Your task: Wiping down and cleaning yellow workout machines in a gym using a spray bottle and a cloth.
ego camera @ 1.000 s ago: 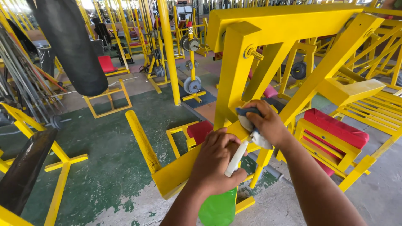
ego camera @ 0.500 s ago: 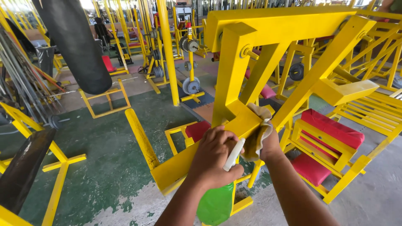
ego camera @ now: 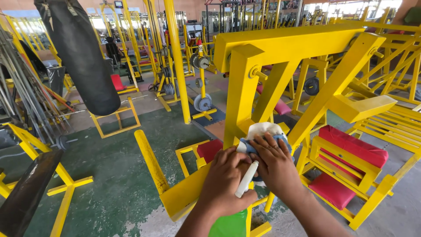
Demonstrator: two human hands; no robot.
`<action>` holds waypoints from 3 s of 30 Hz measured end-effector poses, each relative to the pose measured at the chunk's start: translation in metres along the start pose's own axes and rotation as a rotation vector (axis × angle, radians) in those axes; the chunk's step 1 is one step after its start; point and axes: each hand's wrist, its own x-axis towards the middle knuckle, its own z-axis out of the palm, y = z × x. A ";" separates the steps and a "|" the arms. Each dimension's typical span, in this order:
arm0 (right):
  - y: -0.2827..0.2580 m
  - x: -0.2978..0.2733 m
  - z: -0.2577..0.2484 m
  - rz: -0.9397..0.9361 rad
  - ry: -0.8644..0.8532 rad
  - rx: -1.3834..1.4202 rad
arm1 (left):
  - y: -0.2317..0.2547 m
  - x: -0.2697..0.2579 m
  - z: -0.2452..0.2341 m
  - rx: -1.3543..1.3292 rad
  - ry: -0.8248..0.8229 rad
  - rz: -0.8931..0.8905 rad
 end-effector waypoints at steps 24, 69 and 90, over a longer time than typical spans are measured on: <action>0.000 0.005 0.006 -0.042 0.106 0.076 | 0.012 -0.016 0.009 0.111 0.017 0.036; 0.014 0.014 0.009 -0.006 0.011 0.047 | 0.013 -0.134 -0.039 0.193 0.097 -0.117; -0.102 0.018 -0.028 -0.517 -0.574 0.439 | 0.000 -0.139 -0.027 0.144 0.192 -0.062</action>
